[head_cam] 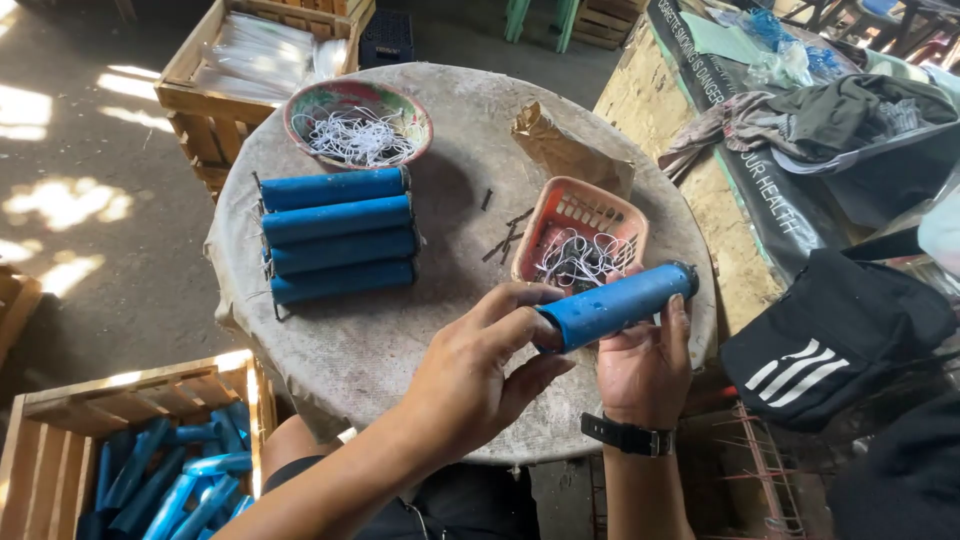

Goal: Inserting wicks into blue cylindrical candle molds and assembling the components on a workshop table.

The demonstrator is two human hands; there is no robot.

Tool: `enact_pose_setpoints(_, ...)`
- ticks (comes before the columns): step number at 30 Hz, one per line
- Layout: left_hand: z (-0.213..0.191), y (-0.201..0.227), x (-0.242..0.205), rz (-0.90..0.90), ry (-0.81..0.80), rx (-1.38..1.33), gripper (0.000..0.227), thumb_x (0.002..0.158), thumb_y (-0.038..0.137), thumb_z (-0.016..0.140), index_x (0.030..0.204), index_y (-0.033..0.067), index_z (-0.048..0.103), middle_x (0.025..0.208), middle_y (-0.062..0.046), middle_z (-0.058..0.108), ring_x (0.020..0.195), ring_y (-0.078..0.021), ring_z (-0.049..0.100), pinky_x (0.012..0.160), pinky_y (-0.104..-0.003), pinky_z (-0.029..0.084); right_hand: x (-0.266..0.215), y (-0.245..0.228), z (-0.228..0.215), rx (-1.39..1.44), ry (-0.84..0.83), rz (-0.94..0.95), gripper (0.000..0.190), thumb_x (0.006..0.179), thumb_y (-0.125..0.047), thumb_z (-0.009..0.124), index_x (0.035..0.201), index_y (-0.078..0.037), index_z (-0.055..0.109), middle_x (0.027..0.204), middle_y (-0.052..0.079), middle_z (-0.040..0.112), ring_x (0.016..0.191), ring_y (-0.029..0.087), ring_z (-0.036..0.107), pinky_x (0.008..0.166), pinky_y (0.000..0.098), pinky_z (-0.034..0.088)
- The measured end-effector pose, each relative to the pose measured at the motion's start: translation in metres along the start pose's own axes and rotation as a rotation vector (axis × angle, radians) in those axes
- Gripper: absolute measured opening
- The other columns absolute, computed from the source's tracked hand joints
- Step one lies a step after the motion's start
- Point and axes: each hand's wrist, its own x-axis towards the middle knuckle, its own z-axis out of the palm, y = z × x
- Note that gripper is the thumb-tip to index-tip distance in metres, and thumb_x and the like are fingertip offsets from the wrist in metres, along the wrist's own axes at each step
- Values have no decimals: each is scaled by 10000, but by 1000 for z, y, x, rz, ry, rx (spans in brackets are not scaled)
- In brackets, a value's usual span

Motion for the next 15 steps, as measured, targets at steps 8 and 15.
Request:
enact_pose_setpoints(8,-18,-5,5,148,-35,47,62,819,145,563,808,106,516,950,-67,532,795,-192,594,604,-291,494,-8,9,-12,19,25,79,398,798,-239,519,1143,-43,483,1030,153,574,966,265,563,740,312,465)
enact_pose_setpoints(15,-28,-6,29,221,-146,242,128,822,189,582,767,101,507,709,-25,538,506,-179,508,407,-306,402,-29,58,-48,0,-35,440,348,645,-212,683,947,-110,545,845,64,568,724,143,503,510,195,430)
